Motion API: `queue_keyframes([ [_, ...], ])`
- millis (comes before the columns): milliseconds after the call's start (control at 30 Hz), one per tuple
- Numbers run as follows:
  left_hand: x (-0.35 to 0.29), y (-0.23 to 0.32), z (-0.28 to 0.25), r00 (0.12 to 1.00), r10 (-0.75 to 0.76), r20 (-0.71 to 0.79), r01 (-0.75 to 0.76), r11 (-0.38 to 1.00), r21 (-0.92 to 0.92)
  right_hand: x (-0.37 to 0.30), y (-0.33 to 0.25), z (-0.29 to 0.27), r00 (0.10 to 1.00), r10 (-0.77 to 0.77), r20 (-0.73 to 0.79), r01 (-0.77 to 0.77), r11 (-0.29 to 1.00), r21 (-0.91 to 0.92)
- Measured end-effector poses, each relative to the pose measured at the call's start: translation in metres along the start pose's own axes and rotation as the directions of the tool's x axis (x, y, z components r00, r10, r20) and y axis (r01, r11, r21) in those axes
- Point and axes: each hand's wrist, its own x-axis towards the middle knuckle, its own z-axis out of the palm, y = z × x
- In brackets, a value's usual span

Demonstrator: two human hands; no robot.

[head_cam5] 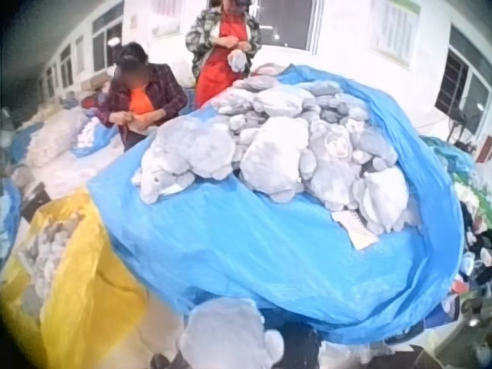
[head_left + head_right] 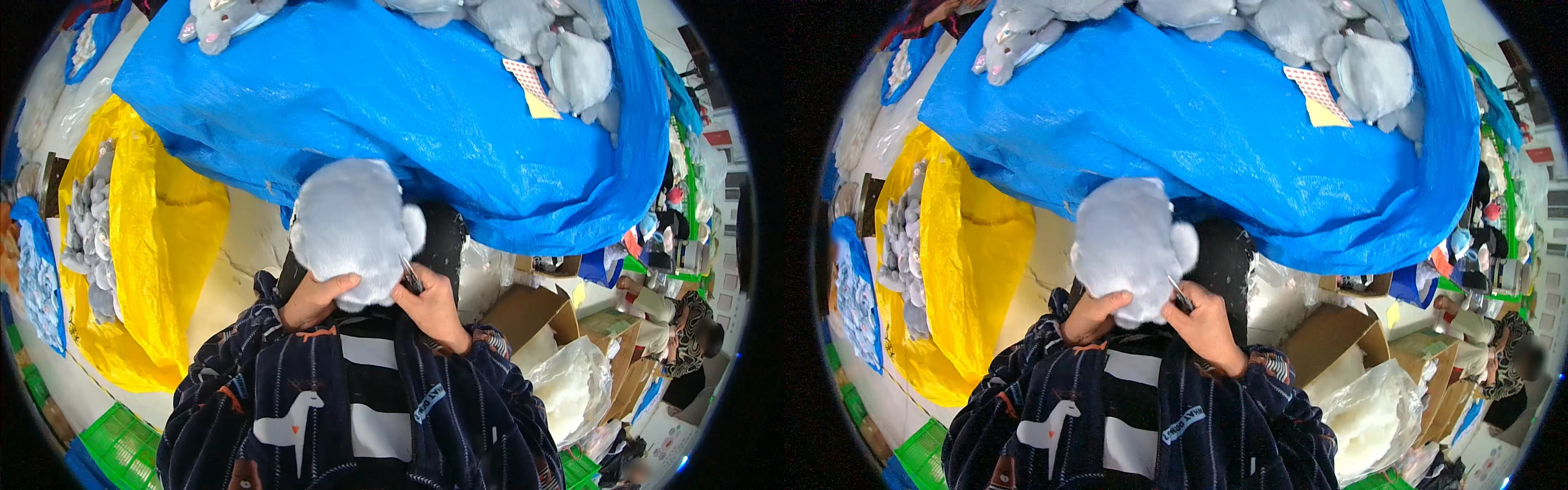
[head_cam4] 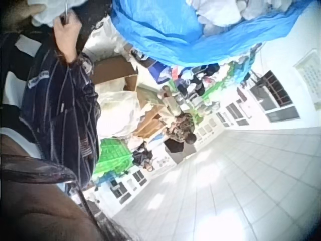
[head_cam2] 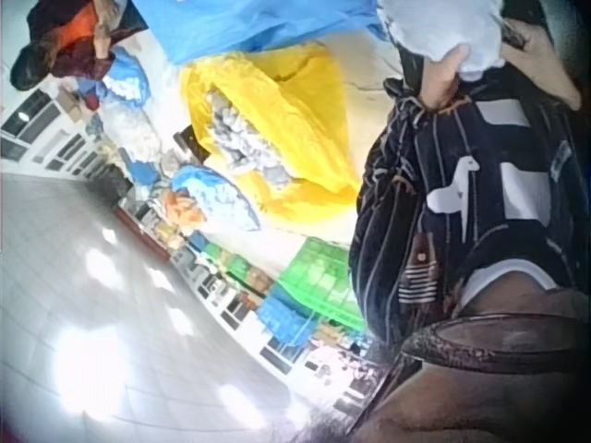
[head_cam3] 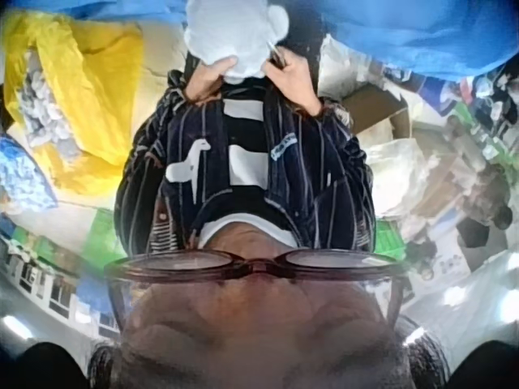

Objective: The person sits on the floor and repeatedly trims loose threads and fabric on small gray stuffed toys using small scissors. They pick up each toy, snip stray fibers, and place the toy back on a blue tarp. The process is repeated for multiple toys.

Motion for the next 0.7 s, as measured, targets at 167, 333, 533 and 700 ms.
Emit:
queue_keyframes([
  [167, 0.004, -0.012, 0.003, 0.979, 0.109, -0.175, -0.112, 0.994, -0.010, 0.003, -0.010, 0.001, 0.996, 0.068, 0.051, -0.069, 0.997, 0.021],
  [333, 0.009, -0.008, 0.007, 0.987, -0.024, -0.159, -0.032, 0.941, -0.338, -0.003, -0.008, 0.013, 0.981, 0.153, -0.123, -0.115, 0.957, 0.268],
  [533, 0.009, -0.009, 0.003, 0.997, 0.021, -0.078, -0.043, 0.956, -0.290, 0.002, -0.006, 0.000, 0.979, 0.202, 0.024, -0.199, 0.924, 0.326],
  [700, 0.009, -0.011, -0.003, 0.977, 0.183, -0.106, -0.168, 0.977, 0.132, 0.011, -0.003, 0.009, 0.994, 0.107, -0.033, -0.098, 0.974, 0.206],
])
